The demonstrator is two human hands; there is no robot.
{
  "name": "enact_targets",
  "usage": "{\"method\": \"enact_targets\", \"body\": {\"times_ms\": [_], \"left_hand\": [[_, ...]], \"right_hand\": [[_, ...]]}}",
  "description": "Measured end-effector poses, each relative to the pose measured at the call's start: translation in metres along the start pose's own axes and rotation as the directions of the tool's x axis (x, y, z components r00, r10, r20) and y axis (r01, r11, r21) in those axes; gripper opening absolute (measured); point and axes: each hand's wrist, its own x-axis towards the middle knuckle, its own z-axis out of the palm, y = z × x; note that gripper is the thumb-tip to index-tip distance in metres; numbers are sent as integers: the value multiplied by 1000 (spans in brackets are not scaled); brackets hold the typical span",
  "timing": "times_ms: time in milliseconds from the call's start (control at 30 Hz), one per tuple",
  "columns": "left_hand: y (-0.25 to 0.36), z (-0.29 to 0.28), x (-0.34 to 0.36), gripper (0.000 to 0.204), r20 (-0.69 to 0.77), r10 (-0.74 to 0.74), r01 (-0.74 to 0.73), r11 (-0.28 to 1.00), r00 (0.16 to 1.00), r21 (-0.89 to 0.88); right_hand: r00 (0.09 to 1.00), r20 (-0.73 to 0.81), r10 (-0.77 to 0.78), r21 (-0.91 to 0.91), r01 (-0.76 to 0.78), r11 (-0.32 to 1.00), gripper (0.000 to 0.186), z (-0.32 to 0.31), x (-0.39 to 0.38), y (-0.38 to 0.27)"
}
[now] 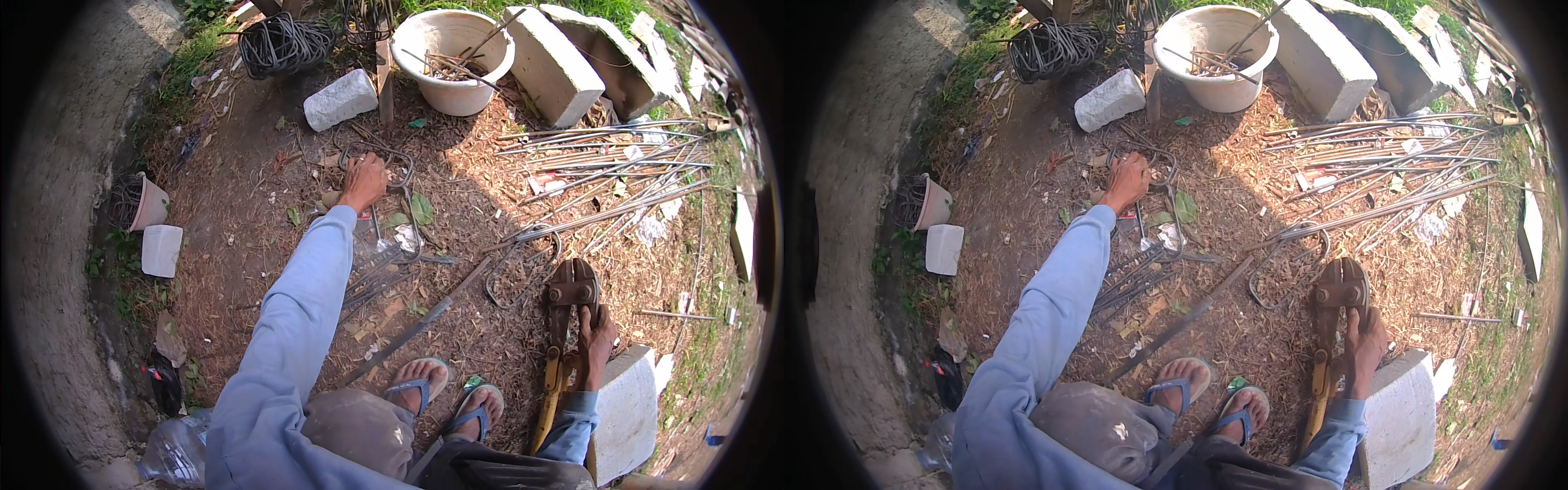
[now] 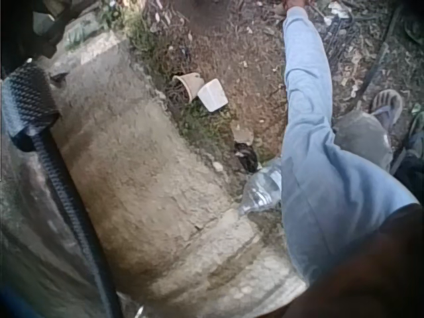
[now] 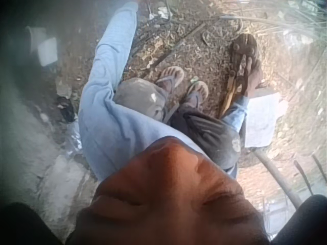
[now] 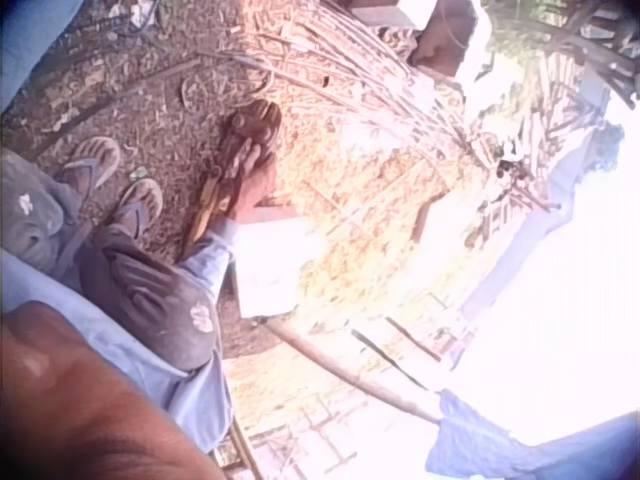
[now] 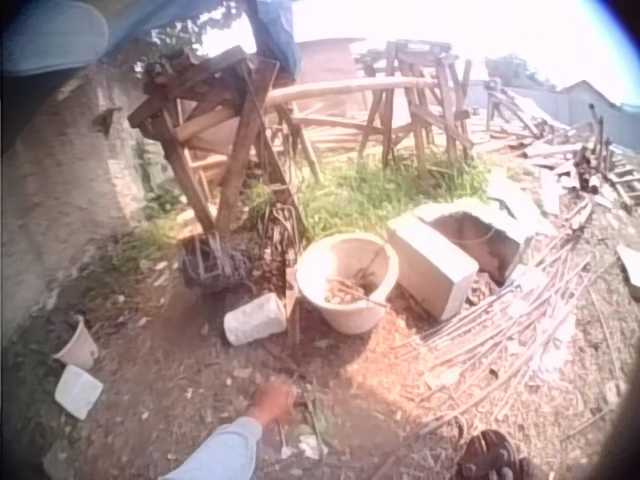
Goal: The person repeatedly picks up metal rods from a white bucket, aligns them, and cuts them using yellow bolt cutters. The cut pieces are placed on the ground next to the bucket. The person continues this process throughout the clip.
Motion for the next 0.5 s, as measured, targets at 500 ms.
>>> {"method": "enact_targets", "body": {"times_ms": [500], "left_hand": [[30,44,123,34,162,-432,437,899,887,3]], "right_hand": [[1000,19,15,-14,-15,1000,24,7,2,0]]}}
